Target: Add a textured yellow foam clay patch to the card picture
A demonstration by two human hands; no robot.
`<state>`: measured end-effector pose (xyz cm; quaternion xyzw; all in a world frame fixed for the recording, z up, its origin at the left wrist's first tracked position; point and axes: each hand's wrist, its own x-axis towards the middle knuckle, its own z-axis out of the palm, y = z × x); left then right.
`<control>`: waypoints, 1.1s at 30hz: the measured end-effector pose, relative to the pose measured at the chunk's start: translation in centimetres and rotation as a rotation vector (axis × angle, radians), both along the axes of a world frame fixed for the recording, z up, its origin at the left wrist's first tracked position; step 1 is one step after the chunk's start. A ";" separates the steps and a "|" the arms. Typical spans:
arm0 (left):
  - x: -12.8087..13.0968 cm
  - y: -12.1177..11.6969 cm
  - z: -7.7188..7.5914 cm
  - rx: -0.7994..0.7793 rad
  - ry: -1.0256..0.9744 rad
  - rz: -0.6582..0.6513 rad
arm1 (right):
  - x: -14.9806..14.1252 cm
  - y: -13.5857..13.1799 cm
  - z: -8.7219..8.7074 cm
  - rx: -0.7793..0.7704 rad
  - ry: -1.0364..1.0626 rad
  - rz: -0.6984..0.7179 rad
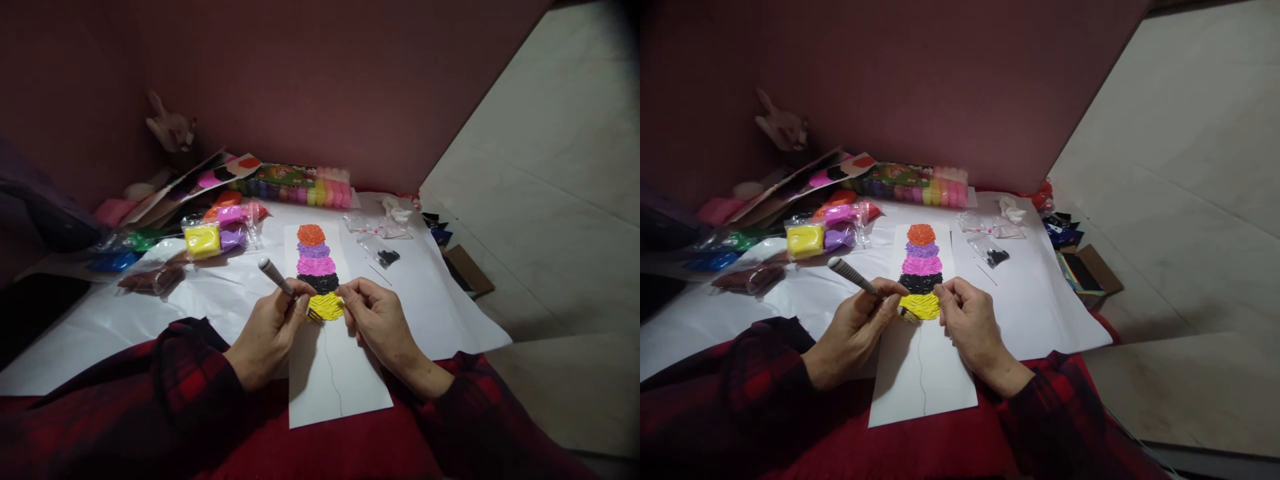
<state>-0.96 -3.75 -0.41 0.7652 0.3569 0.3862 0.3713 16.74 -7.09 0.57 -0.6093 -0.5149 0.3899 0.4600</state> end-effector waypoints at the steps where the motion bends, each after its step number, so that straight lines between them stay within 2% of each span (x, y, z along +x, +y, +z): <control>1: 0.0 0.0 0.0 -0.002 -0.002 0.000 | 0.0 0.0 0.0 0.000 -0.001 0.001; 15: 0.3 -0.1 0.5 0.016 0.022 -0.016 | 0.1 0.0 -0.1 0.016 -0.031 0.015; 33: 0.1 -0.2 0.1 0.081 0.006 0.031 | 0.1 0.0 -0.1 0.033 -0.046 0.018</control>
